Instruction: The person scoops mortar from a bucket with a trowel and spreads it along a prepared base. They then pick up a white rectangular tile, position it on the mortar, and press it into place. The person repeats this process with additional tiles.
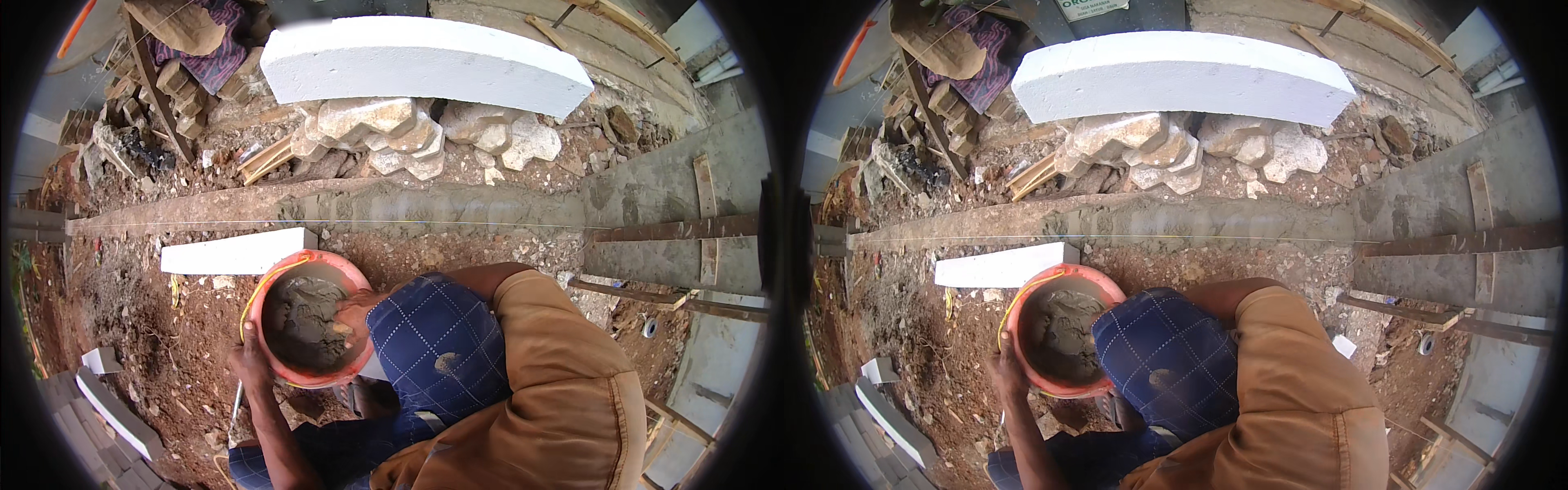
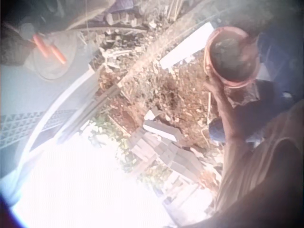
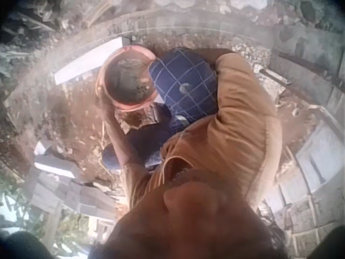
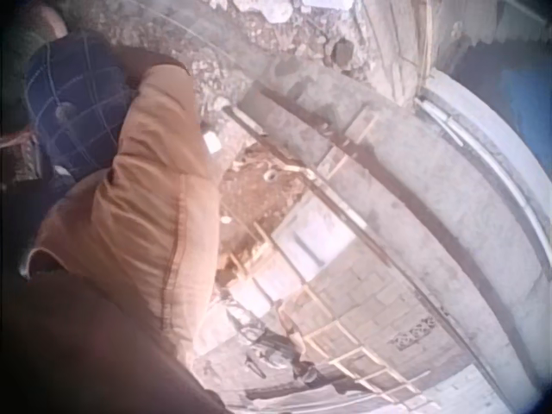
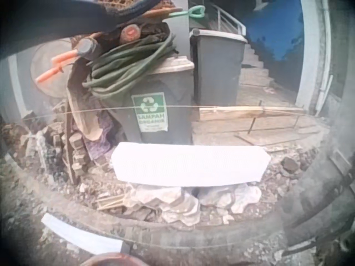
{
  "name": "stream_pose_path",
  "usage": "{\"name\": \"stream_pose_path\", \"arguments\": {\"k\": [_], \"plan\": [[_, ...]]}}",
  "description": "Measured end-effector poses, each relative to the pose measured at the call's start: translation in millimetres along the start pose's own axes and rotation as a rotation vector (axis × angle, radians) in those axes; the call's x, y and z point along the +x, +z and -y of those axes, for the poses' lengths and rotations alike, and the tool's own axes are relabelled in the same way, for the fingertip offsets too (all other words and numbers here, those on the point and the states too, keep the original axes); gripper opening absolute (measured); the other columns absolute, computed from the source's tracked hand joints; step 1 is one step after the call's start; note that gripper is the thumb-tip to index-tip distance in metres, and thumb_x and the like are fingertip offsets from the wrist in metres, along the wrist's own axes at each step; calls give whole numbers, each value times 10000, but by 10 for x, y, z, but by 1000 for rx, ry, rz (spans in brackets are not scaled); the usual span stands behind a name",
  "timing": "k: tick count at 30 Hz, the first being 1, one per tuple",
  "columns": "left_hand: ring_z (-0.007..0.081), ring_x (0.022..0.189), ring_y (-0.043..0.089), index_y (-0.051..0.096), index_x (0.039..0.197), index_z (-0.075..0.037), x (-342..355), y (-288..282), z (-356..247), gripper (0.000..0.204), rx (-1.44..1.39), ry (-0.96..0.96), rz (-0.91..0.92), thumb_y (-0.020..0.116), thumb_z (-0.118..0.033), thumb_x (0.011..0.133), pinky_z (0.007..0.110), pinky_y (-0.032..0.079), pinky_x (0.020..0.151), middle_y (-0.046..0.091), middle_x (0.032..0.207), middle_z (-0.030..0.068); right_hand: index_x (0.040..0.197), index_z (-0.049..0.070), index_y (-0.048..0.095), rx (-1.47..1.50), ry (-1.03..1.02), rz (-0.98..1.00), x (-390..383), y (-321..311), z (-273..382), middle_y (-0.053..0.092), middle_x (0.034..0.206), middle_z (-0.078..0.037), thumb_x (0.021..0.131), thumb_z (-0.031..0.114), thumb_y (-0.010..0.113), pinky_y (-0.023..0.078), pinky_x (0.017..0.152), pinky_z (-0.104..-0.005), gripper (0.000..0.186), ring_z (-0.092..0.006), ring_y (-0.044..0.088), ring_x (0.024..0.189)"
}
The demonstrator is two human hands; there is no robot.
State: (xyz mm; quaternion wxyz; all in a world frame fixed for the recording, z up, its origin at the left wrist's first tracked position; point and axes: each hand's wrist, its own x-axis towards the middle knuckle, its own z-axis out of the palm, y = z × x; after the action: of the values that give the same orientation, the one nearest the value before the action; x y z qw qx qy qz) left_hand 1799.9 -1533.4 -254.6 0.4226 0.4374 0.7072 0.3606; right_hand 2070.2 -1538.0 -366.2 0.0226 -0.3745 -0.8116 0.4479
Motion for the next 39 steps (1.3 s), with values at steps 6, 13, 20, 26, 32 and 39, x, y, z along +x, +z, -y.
{"name": "stream_pose_path", "arguments": {"k": [6, 13, 20, 26, 32, 39], "plan": [[109, 611, 533, 700, 851, 90, -54, 352, -199, 429, 206, 54, 8, 718, -323, 964, 312, 447, 537, 648, 688, 54, 1226, -48, 571, 212, 264, 106, -89, 118, -11, 654, 1118, -278, 880, 385, 652, 500, 945, -489, 560, -407, 642, 1094], [85, 618, 561, 713, 861, 54, -84, 380, -243, 386, 213, 74, -3, 739, -319, 957, 295, 455, 521, 655, 687, 33, 1267, 69, 533, -144, 38, -36, -569, -811, 97, 651, 1061, -184, 860, 220, 642, 538, 838, -515, 449, -421, 668, 975], [79, 577, 533, 688, 774, 32, -54, 315, -380, 395, 191, 29, -29, 749, -318, 947, 298, 436, 487, 633, 645, 32, 1278, 88, 559, -347, -41, -139, -394, -900, 51, 681, 1064, -170, 907, 211, 605, 564, 808, -479, 394, -364, 702, 963], [70, 594, 545, 699, 823, 28, -26, 231, -411, 322, 120, -43, -76, 723, -256, 973, 254, 438, 507, 656, 689, 29, 1266, 105, 603, -115, -9, -155, -538, -480, -37, 686, 1138, -143, 939, 225, 569, 541, 880, -506, 350, -399, 691, 968], [96, 618, 574, 728, 878, 59, 50, 345, -297, 343, 83, 5, -137, 720, -275, 958, 294, 478, 549, 680, 703, 50, 1228, 62, 614, 18, 80, 240, -533, -421, -16, 695, 1084, -237, 842, 211, 648, 534, 878, -497, 415, -427, 664, 1042], [83, 593, 556, 728, 817, 56, 70, 305, -166, 323, 1, 13, -134, 729, -237, 954, 284, 460, 513, 668, 672, 34, 1383, 18, 524, 618, 74, 390, -666, -282, -91, 693, 1051, -135, 909, 239, 700, 532, 858, -376, 552, -204, 670, 953]]}}
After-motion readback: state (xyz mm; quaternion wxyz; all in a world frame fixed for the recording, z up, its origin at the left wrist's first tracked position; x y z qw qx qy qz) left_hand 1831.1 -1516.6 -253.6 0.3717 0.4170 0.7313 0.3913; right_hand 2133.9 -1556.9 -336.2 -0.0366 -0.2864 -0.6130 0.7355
